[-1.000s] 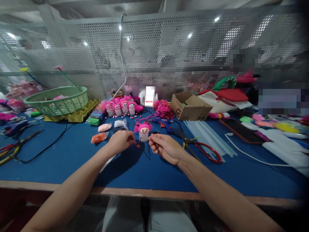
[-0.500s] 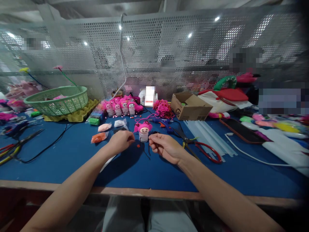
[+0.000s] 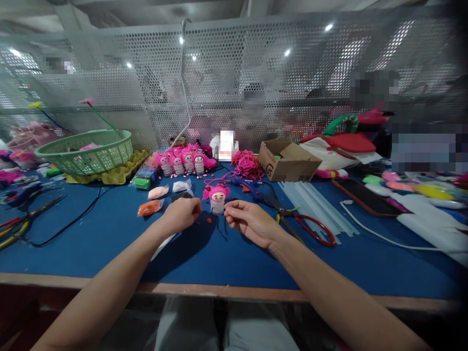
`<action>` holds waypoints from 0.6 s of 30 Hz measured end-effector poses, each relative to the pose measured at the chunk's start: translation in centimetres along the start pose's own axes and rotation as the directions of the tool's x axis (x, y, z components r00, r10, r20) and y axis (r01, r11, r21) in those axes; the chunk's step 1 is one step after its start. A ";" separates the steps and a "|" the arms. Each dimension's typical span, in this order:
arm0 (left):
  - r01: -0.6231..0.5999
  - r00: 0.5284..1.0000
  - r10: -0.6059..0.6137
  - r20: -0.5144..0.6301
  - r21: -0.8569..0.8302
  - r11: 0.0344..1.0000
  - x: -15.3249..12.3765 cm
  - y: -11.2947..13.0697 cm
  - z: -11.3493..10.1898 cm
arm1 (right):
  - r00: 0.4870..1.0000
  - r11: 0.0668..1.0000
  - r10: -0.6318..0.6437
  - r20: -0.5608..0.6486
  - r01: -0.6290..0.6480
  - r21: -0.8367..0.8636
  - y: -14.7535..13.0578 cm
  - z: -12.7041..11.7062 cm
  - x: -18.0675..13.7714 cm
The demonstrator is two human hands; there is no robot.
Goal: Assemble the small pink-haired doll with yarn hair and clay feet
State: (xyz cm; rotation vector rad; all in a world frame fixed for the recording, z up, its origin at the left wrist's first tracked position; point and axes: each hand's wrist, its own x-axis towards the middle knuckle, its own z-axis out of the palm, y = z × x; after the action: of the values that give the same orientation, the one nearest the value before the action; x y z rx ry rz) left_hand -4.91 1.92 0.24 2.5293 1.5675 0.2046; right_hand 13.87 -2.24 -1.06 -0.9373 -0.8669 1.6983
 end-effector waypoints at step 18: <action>-0.030 0.996 -0.026 -0.087 -0.583 0.812 2.7 1.8 3.5 | 0.996 0.997 -0.080 -0.045 0.080 -0.006 0.3 -0.7 1.1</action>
State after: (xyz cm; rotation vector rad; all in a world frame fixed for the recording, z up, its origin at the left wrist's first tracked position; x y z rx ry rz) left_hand -1.51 3.32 -2.71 2.0511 1.2664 0.6976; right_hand 14.14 -1.17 -1.84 -0.9284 -0.8676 1.6014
